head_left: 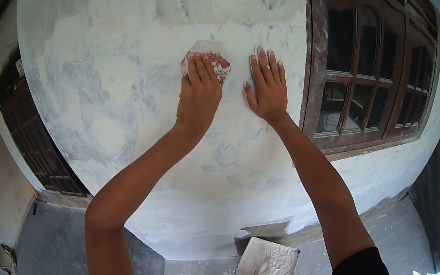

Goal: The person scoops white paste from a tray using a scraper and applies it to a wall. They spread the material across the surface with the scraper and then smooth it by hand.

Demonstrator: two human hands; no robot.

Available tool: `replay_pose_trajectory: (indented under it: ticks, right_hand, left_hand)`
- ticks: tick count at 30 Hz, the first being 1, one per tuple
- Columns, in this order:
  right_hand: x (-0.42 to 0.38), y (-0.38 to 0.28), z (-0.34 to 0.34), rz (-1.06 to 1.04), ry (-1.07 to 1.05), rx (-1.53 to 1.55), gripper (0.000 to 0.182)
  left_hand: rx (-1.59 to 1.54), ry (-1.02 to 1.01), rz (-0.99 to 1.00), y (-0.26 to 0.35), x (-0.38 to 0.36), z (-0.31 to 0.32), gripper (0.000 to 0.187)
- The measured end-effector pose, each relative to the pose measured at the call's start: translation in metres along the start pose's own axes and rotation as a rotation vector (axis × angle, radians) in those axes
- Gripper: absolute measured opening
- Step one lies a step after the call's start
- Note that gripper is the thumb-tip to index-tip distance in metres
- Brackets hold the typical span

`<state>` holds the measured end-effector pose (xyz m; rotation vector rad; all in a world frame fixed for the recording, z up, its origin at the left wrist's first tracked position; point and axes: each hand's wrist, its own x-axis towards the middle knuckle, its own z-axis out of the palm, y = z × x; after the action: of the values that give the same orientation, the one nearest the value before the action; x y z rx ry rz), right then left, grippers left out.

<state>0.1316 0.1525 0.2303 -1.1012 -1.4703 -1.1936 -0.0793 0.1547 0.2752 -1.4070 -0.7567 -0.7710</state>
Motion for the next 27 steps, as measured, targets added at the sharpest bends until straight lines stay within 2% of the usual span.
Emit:
replay_pose_trajectory:
  ticks: [3,5,7,9,11,13,20,23,26,27]
  right_hand:
    - [0.001,0.0,0.002,-0.004,0.001,-0.007,0.067]
    - [0.0,0.001,0.002,-0.01,0.006,-0.009,0.067]
    - [0.0,0.001,0.003,-0.007,0.004,-0.022,0.067]
    - [0.0,0.001,0.002,-0.005,0.004,-0.02,0.067]
    - [0.001,0.001,0.002,-0.007,0.001,-0.018,0.067]
    - [0.0,0.001,0.002,-0.012,0.008,-0.014,0.066]
    - [0.001,0.0,-0.001,-0.016,0.012,-0.003,0.066]
    - [0.002,0.0,0.001,-0.005,0.003,-0.007,0.065]
    - [0.0,0.001,0.002,-0.006,0.018,-0.006,0.065]
    - [0.0,0.0,0.002,-0.005,0.015,-0.004,0.065]
  left_hand:
    - [0.007,0.008,-0.038,-0.018,0.021,-0.017,0.051]
    - [0.044,0.131,-0.164,-0.041,0.06,-0.017,0.048]
    - [0.038,0.241,-0.256,-0.062,0.096,0.0,0.048]
    - [0.034,0.252,-0.23,-0.076,0.116,0.025,0.049]
    - [0.042,0.241,-0.243,-0.069,0.112,0.052,0.051]
    - [-0.005,0.207,-0.245,-0.054,0.092,0.052,0.052]
    - [-0.242,0.072,-0.105,-0.005,0.006,0.008,0.054]
    - [-0.299,0.076,-0.148,-0.019,0.017,-0.006,0.048]
    - [-0.23,0.22,-0.29,-0.049,0.064,-0.005,0.036]
    - [-0.219,0.292,-0.299,-0.057,0.079,0.002,0.039]
